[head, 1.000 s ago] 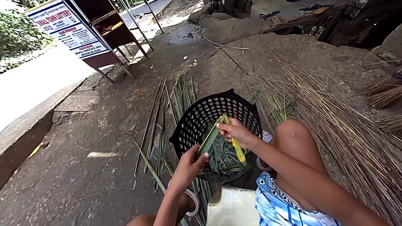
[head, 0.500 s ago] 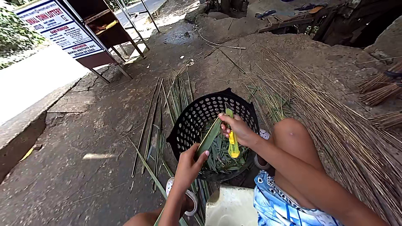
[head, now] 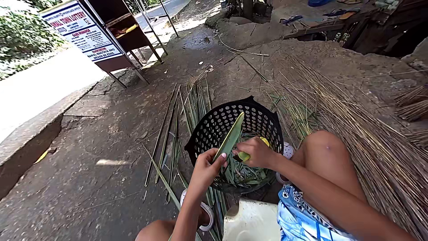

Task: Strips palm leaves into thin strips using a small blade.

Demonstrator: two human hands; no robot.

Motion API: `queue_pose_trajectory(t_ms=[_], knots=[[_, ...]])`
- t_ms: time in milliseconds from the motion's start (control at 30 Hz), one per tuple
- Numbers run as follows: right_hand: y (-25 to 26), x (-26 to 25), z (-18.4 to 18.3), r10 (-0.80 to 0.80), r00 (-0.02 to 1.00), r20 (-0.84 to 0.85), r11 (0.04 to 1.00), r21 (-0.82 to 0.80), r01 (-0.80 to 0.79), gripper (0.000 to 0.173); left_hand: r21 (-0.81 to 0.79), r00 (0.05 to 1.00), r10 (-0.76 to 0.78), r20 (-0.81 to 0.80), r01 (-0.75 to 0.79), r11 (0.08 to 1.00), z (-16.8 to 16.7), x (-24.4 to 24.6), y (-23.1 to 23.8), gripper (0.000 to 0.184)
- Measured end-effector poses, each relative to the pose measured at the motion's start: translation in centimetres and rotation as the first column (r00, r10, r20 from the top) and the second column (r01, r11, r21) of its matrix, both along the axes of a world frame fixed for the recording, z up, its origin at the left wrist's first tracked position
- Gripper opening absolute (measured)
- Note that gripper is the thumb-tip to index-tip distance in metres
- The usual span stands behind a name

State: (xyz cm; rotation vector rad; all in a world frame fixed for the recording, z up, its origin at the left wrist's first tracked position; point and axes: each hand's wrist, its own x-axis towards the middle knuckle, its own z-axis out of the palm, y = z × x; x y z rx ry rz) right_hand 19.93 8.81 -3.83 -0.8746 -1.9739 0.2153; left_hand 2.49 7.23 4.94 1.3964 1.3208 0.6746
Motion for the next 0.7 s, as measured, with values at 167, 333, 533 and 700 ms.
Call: queue_pose_trajectory(t_ms=[167,333,533,700], knots=[[-1.0,-2.4,1.2,-0.382,0.924,0.02,0.923,-0.037,0.382,0.005,-0.05,0.997,-0.006,0.083,0.01,0.999,-0.7,0.6,-0.1,0.02],[0.3,-2.9,1.5,-0.58,0.812,0.057,0.814,0.08,0.576,0.01,-0.072,0.992,0.003,0.123,0.006,0.997,-1.2,0.9,-0.1,0.021],[2.6,-0.2,4.7,-0.623,0.749,0.225,0.678,-0.322,0.661,0.01,-0.096,0.993,0.018,0.117,-0.007,0.995,-1.4,0.4,-0.2,0.02],[5.2,0.6,4.1,-0.604,0.754,0.259,0.686,-0.313,0.657,0.008,-0.13,0.995,0.021,0.099,-0.008,0.992,0.3,1.1,1.0,0.021]])
